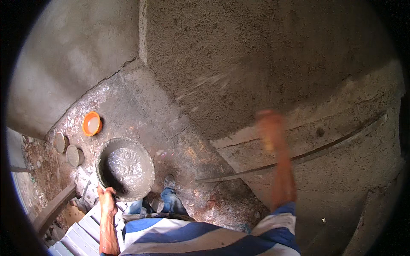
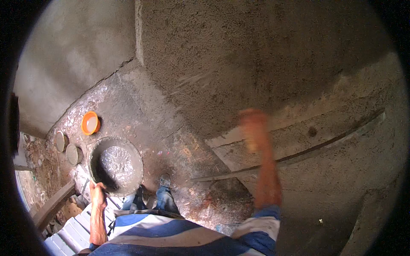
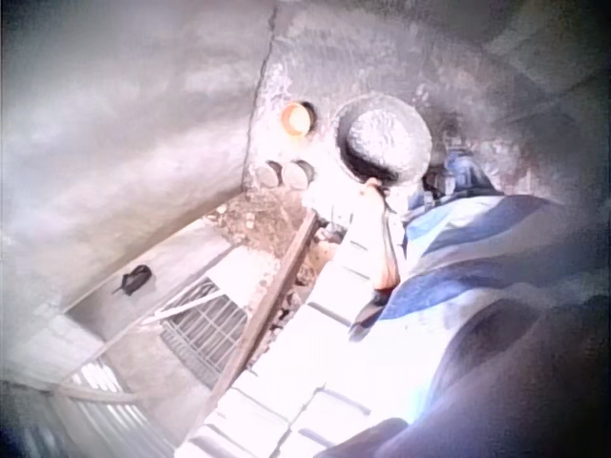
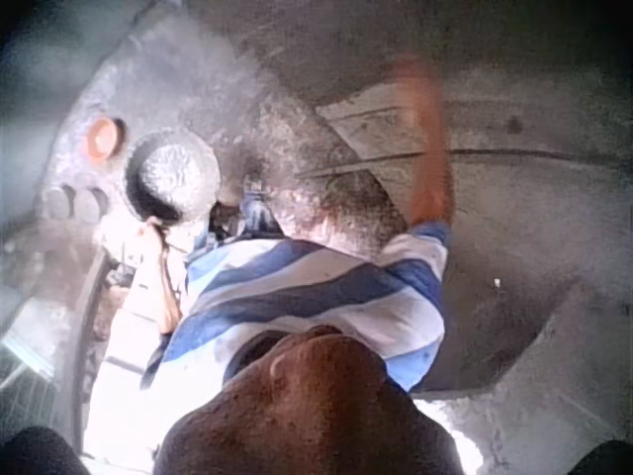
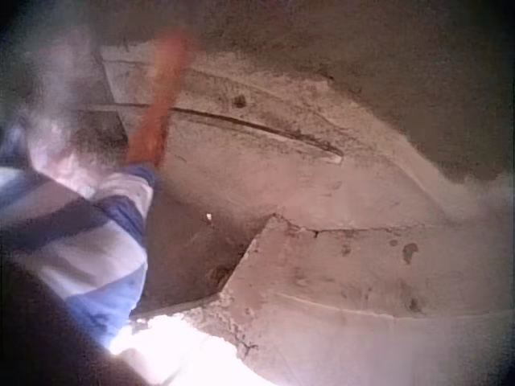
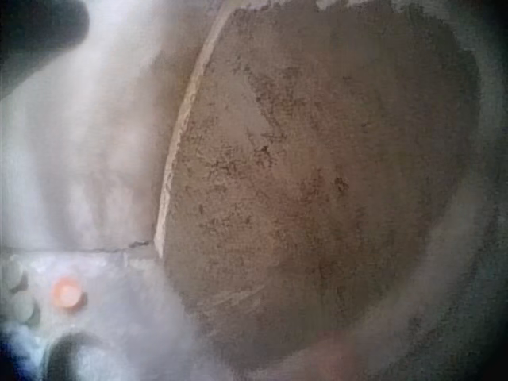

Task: The person mixes cement in a small bucket using a trowel and applies the plaster to a concrete wall.

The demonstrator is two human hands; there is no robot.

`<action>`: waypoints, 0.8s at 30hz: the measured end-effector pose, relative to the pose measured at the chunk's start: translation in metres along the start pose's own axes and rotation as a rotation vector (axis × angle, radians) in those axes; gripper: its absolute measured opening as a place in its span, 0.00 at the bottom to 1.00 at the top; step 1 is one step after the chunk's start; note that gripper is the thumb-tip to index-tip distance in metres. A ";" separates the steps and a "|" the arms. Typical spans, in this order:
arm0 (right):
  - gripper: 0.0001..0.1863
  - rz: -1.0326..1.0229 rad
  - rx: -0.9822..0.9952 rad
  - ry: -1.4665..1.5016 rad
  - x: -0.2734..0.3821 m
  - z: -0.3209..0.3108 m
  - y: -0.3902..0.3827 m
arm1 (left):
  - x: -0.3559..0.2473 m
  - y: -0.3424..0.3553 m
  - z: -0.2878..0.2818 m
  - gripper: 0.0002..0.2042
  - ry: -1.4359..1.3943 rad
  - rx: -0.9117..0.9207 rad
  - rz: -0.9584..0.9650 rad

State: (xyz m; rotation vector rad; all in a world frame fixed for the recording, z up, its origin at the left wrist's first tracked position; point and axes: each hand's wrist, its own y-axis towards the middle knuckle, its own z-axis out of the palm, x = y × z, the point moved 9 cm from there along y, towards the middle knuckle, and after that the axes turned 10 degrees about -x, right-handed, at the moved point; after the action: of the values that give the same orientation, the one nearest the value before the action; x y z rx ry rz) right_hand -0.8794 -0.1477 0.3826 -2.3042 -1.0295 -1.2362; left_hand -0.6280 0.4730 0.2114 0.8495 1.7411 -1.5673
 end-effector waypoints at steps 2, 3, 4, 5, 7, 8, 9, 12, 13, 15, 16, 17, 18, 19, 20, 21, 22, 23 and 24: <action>0.16 0.092 -0.824 -0.840 0.160 -0.107 -0.042 | 0.001 0.004 -0.002 0.28 -0.042 -0.072 0.041; 0.16 0.073 -0.819 -0.622 0.188 -0.123 -0.061 | 0.005 0.002 0.007 0.22 0.005 -0.014 0.026; 0.15 0.069 -0.819 -0.392 0.192 -0.131 -0.081 | 0.007 0.003 0.011 0.17 0.063 0.049 0.024; 0.14 0.081 -0.717 -0.473 0.188 -0.117 -0.091 | 0.010 0.003 0.018 0.20 0.169 0.055 -0.004; 0.13 0.159 -0.395 -0.602 0.159 -0.054 -0.096 | 0.012 -0.008 0.050 0.20 0.048 0.073 0.035; 0.15 0.113 -0.201 -0.731 0.145 -0.007 -0.093 | 0.014 -0.014 0.067 0.19 0.050 0.129 0.048; 0.14 -0.018 -0.017 -0.576 0.124 0.042 -0.100 | 0.017 -0.016 0.081 0.20 0.117 0.183 0.020; 0.08 -0.255 0.332 -0.855 0.087 0.192 -0.100 | 0.036 -0.031 0.129 0.22 0.249 0.335 -0.010; 0.09 -0.192 0.528 -0.953 0.051 0.247 -0.109 | 0.023 -0.055 0.152 0.22 0.371 0.356 -0.048; 0.10 -0.135 0.730 -1.066 0.011 0.278 -0.128 | 0.022 -0.066 0.176 0.24 0.439 0.429 0.055; 0.10 -0.138 0.746 -0.946 0.014 0.284 -0.133 | 0.025 -0.060 0.185 0.25 0.398 0.481 0.201; 0.10 -0.140 0.760 -0.829 0.017 0.288 -0.138 | 0.032 -0.053 0.187 0.25 0.312 0.515 0.258; 0.10 -0.130 0.773 -0.840 0.015 0.280 -0.150 | 0.019 -0.059 0.188 0.25 0.305 0.519 0.240; 0.11 -0.145 0.665 -0.651 0.026 0.264 -0.155 | 0.015 -0.059 0.184 0.26 0.336 0.488 0.067; 0.11 -0.163 0.558 -0.466 0.044 0.250 -0.157 | 0.018 -0.062 0.176 0.26 0.361 0.449 -0.107; 0.11 -0.171 0.579 -0.476 0.055 0.247 -0.160 | 0.026 -0.046 0.178 0.25 0.220 0.514 0.008; 0.12 -0.170 0.499 -0.448 0.072 0.237 -0.157 | 0.024 -0.044 0.173 0.24 0.221 0.511 -0.024; 0.13 -0.168 0.420 -0.410 0.088 0.228 -0.155 | 0.016 -0.047 0.170 0.24 0.155 0.489 -0.073; 0.13 -0.169 0.437 -0.411 0.100 0.222 -0.156 | 0.009 -0.051 0.167 0.25 0.090 0.465 -0.122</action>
State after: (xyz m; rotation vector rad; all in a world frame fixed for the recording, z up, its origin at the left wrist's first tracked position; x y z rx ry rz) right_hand -0.8273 0.1317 0.3308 -2.1887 -1.4855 -0.5125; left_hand -0.6681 0.3032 0.2195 1.0612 1.5313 -2.0899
